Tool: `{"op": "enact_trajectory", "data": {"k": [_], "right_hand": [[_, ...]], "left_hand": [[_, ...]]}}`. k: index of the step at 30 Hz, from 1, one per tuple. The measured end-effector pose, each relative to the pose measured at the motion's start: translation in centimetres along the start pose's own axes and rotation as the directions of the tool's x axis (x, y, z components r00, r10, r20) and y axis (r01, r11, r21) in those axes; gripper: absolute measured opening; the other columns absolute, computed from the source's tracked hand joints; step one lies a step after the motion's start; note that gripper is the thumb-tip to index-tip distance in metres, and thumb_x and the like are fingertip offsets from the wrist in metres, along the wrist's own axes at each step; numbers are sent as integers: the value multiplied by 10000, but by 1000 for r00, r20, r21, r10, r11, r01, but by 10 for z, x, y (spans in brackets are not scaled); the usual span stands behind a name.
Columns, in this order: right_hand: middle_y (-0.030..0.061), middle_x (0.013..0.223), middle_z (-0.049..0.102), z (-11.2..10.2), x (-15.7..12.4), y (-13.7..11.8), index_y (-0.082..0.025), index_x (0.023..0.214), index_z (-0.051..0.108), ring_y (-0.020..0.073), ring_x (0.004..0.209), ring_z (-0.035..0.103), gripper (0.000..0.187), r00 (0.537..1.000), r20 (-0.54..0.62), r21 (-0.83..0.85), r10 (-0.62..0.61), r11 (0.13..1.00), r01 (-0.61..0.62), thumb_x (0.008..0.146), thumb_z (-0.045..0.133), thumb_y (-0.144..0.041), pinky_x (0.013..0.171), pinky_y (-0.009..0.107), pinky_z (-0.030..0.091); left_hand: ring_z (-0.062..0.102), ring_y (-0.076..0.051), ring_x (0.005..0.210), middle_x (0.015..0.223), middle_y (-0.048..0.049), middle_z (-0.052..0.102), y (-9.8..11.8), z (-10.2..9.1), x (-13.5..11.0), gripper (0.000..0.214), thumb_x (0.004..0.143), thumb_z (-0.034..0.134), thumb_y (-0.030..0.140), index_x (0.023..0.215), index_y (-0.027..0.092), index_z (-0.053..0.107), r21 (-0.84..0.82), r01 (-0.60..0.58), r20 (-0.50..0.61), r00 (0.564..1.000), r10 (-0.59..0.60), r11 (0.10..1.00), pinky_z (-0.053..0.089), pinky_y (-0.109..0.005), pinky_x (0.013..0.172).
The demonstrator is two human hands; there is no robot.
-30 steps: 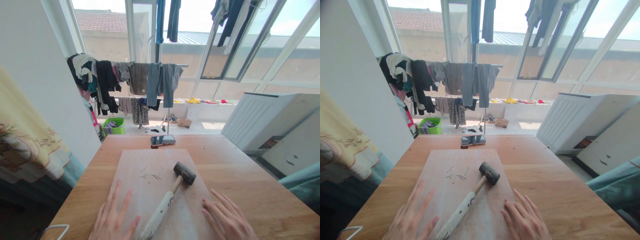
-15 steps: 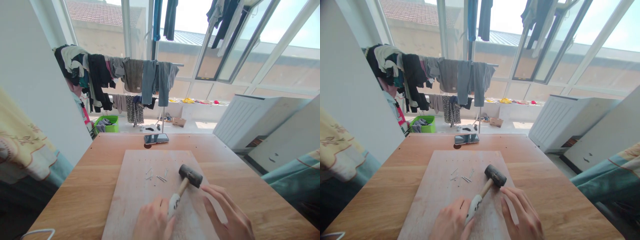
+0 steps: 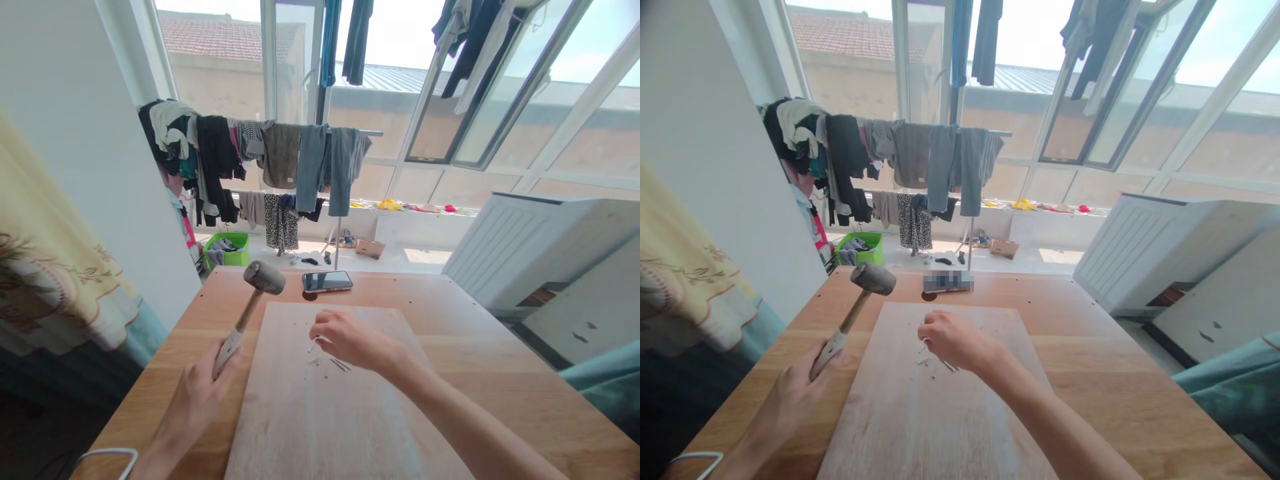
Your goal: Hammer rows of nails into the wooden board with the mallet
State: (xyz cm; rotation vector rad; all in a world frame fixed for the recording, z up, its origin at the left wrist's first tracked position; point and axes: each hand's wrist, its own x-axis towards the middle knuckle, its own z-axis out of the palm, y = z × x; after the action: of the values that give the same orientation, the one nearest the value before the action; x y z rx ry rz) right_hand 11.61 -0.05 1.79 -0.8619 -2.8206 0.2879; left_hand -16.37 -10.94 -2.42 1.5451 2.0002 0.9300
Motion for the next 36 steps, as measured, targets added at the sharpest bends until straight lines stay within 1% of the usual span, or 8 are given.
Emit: {"op": "enact_trajectory", "data": {"k": [3, 5, 6, 9, 14, 17, 23, 36], "right_hand": [[50, 826, 720, 14, 31, 4, -145, 793, 715, 187, 807, 692, 100, 991, 137, -9, -8, 1000, 9, 868, 713, -80, 716, 299, 545], [42, 921, 730, 23, 41, 9, -147, 918, 713, 182, 833, 702, 52, 984, 176, 2, 21, 1000, -22, 935, 695, -193, 757, 340, 581], [44, 1000, 730, 27, 44, 12, -162, 1000, 705, 181, 862, 704, 105, 983, 180, 17, 38, 999, -42, 965, 672, -255, 778, 357, 592], [66, 1172, 704, 36, 48, 26, -200, 1148, 678, 193, 945, 700, 210, 986, 128, 108, 103, 987, -117, 991, 635, -332, 824, 383, 601], [82, 1238, 677, 57, 57, 39, -181, 1245, 636, 225, 1005, 695, 301, 959, -66, 308, 277, 919, -244, 984, 646, -329, 847, 426, 601], [83, 1247, 676, 73, 63, 37, -186, 1240, 641, 224, 1009, 694, 292, 939, -88, 384, 332, 882, -275, 985, 644, -328, 852, 424, 600], [79, 1241, 678, 90, 60, 33, -180, 1234, 646, 228, 1004, 695, 299, 941, -87, 456, 328, 853, -255, 978, 654, -332, 841, 420, 602], [77, 1214, 686, 85, 54, 27, -185, 1201, 656, 216, 994, 693, 261, 934, -202, 516, 295, 842, -154, 985, 643, -332, 855, 422, 595]], "left_hand": [[592, -184, 529, 550, 36, 555, -12, -2, 18, 383, 879, 447, 571, 808, 237, 620, 119, -43, -25, 999, 47, 992, 434, -244, 555], [602, -184, 539, 567, 29, 586, -17, 1, 22, 383, 886, 444, 561, 802, 237, 630, 130, -71, -23, 997, 74, 989, 437, -239, 561], [611, -182, 547, 576, 25, 600, -18, 2, 22, 381, 892, 447, 555, 804, 236, 637, 129, -80, -19, 996, 83, 988, 438, -235, 564], [625, -179, 565, 594, 24, 620, -18, 3, 19, 380, 904, 462, 548, 834, 231, 659, 110, -97, -16, 995, 100, 989, 442, -224, 566], [594, -172, 498, 545, 40, 587, -19, 2, 15, 411, 885, 477, 587, 844, 229, 673, 87, -123, -53, 990, 128, 989, 447, -226, 536], [628, -180, 527, 571, 30, 623, -20, 2, 15, 397, 879, 490, 573, 853, 227, 684, 83, -118, -66, 990, 123, 990, 459, -223, 546], [658, -188, 571, 604, 16, 653, -20, 4, 16, 399, 880, 489, 559, 885, 219, 697, 90, -97, -85, 991, 104, 991, 470, -225, 575], [639, -179, 584, 612, 26, 647, -15, 1, 14, 382, 894, 492, 530, 909, 215, 706, 123, -105, -51, 992, 112, 987, 468, -218, 573]]}}
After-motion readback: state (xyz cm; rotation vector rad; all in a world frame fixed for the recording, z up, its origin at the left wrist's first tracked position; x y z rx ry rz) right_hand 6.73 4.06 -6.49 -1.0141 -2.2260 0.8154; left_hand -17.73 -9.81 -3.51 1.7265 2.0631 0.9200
